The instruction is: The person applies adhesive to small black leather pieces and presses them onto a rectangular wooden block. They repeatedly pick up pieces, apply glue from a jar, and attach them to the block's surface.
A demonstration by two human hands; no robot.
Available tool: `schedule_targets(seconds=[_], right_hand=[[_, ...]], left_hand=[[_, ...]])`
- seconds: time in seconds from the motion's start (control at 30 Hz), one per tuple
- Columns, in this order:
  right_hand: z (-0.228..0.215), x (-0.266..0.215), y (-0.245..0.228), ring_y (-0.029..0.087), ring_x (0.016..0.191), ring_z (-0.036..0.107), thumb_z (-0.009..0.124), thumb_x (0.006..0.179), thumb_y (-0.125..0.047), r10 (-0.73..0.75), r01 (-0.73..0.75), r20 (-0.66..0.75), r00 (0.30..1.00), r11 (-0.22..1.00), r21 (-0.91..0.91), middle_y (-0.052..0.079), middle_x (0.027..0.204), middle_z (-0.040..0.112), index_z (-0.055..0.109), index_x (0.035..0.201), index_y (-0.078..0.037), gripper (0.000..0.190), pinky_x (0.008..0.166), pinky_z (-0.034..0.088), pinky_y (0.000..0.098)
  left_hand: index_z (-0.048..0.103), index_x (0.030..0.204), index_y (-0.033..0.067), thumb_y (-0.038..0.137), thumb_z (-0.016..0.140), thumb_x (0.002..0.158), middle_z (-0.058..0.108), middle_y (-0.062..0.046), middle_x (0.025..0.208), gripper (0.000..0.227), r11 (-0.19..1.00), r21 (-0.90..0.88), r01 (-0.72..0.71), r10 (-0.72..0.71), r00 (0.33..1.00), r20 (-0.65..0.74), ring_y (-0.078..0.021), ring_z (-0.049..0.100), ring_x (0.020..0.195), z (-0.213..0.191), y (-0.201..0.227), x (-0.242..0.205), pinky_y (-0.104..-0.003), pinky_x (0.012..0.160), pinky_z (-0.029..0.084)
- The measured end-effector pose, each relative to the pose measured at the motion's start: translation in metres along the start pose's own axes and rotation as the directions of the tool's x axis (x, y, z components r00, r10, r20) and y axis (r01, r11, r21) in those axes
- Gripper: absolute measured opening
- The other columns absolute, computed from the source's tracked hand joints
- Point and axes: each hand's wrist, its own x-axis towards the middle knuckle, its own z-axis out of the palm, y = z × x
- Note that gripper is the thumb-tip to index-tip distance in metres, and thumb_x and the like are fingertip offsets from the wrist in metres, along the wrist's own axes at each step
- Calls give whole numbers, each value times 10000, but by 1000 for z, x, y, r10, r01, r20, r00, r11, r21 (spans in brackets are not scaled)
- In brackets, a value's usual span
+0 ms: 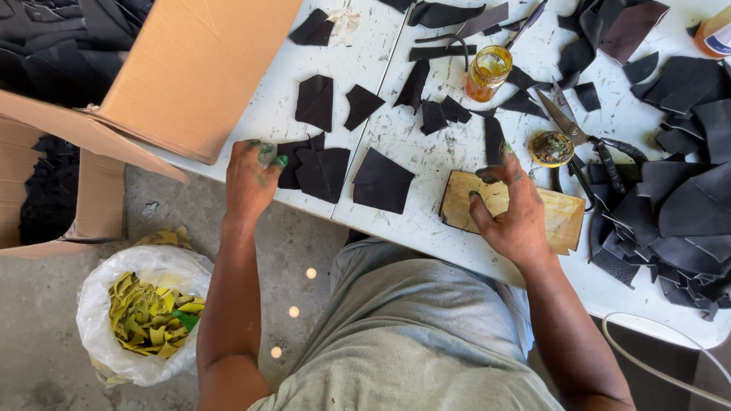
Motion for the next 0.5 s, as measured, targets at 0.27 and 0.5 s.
schedule_targets(seconds=[0.27, 0.5], right_hand=[[20, -20, 16, 320, 1088, 694, 780, 844, -20, 200, -202, 33, 979, 976, 77, 216, 1215, 675, 339, 1551, 46, 835, 949, 560, 409], [10, -10, -4, 276, 1134, 681, 749, 875, -44, 242, -242, 10, 970, 964, 112, 173, 1231, 676, 345, 1560, 32, 799, 1011, 538, 391]], left_hand=[[545, 1144, -31, -80, 724, 807, 676, -171, 1074, 385, 769, -566, 298, -288, 951, 110, -197, 717, 1017, 4, 5, 18, -310, 814, 587], [505, 1278, -56, -118, 706, 832, 730, -201, 1084, 493, 764, -591, 259, -286, 957, 50, -203, 706, 1027, -3, 5, 17, -296, 850, 557]])
